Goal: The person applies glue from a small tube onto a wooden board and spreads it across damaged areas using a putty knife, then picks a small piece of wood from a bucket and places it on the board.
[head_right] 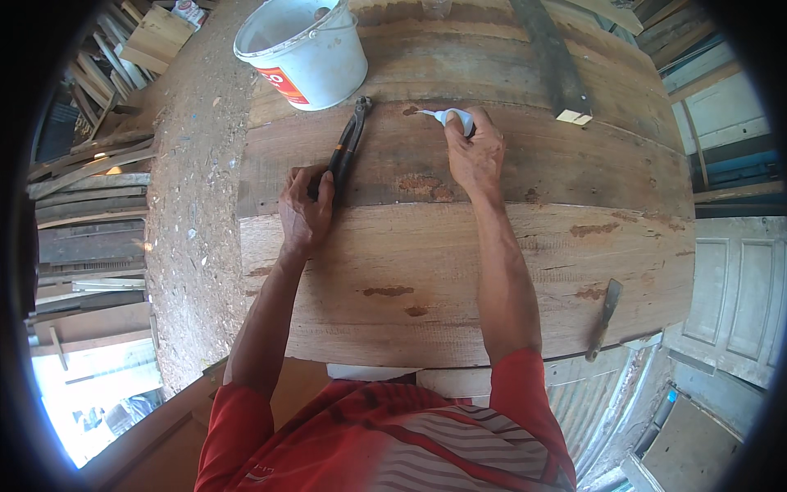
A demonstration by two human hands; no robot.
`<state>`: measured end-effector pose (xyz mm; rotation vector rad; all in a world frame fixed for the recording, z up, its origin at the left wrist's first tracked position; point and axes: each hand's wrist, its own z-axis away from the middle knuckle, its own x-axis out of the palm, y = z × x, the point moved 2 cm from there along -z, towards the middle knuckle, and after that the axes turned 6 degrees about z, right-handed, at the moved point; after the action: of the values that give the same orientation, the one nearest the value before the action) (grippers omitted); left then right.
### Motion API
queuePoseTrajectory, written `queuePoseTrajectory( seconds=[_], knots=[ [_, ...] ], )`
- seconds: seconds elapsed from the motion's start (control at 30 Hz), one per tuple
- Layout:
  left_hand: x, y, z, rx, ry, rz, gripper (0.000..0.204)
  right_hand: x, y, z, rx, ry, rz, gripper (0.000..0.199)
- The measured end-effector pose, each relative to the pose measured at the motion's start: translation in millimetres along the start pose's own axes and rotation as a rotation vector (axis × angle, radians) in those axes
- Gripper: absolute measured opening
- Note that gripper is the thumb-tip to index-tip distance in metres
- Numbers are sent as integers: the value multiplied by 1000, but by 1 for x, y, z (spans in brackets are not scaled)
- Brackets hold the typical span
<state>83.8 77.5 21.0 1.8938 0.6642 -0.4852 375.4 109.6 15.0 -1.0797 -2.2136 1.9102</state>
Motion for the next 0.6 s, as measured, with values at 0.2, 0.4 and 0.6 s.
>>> queuePoseTrajectory(
  seconds=[0.2, 0.4, 0.6],
  knots=[
    [-6, -5, 3, -9, 3, -24, 13, 9, -3, 5, -27, -25, -28, 22],
    [-5, 3, -2, -14, -21, -23, 16, 3, 0, 2, -4, -32, -26, 24],
    [0, -7, 2, 123, -37, -112, 17, 13, 11, 4, 174, 4, -257, 29]
  ],
)
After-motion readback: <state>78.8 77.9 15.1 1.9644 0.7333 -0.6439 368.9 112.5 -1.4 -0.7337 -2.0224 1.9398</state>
